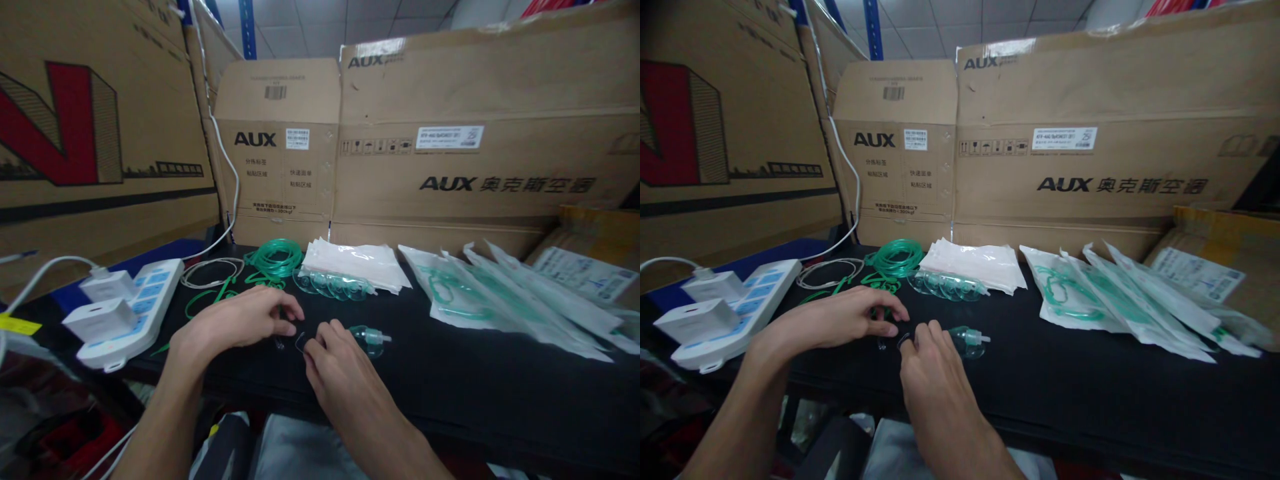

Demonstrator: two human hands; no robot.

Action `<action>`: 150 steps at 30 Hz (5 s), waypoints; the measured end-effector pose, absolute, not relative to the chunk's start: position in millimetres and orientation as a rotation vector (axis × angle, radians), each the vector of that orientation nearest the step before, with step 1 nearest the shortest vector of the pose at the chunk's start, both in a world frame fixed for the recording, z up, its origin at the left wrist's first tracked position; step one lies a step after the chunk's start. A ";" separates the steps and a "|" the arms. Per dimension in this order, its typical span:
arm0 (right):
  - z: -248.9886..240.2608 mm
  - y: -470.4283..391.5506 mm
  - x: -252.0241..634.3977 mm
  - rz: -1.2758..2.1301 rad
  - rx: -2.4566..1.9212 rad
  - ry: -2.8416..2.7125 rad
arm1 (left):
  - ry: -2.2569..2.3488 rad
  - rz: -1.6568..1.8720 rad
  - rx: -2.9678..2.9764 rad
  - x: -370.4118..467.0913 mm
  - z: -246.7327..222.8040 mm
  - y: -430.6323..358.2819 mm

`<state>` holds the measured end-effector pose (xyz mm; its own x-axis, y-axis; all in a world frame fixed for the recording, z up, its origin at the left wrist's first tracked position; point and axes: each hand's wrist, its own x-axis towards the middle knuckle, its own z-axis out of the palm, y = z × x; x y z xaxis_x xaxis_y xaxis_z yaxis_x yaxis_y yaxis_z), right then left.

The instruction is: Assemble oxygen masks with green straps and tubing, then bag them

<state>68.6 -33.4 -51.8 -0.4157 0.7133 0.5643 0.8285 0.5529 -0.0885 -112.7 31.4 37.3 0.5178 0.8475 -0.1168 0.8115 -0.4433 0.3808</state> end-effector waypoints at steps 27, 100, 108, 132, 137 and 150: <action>-22.7 -29.0 175.7 0.434 -1.423 -2.006 | 1.051 0.343 2.475 -68.2 38.8 25.3; 12.2 -43.8 160.0 0.399 -0.847 -1.545 | 0.679 1.078 2.077 -28.8 38.5 17.3; 17.1 -48.1 148.0 0.905 -0.754 -1.328 | 0.548 1.205 2.138 -23.5 34.0 12.4; 33.8 -60.4 150.1 1.220 -0.659 -1.154 | 0.463 1.224 2.189 -24.2 37.2 9.7; 31.2 -60.6 151.1 1.145 -0.648 -1.185 | 0.424 1.233 2.131 -24.2 37.9 8.7; 29.3 -59.6 150.3 0.751 -0.866 -1.282 | 0.471 1.254 2.236 -21.9 33.2 14.9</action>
<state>150.3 -59.6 29.3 0.1429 0.8630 0.4846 -0.0009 0.4897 -0.8719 -21.9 14.9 33.2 0.5087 0.5336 0.6757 0.0434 -0.7997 0.5988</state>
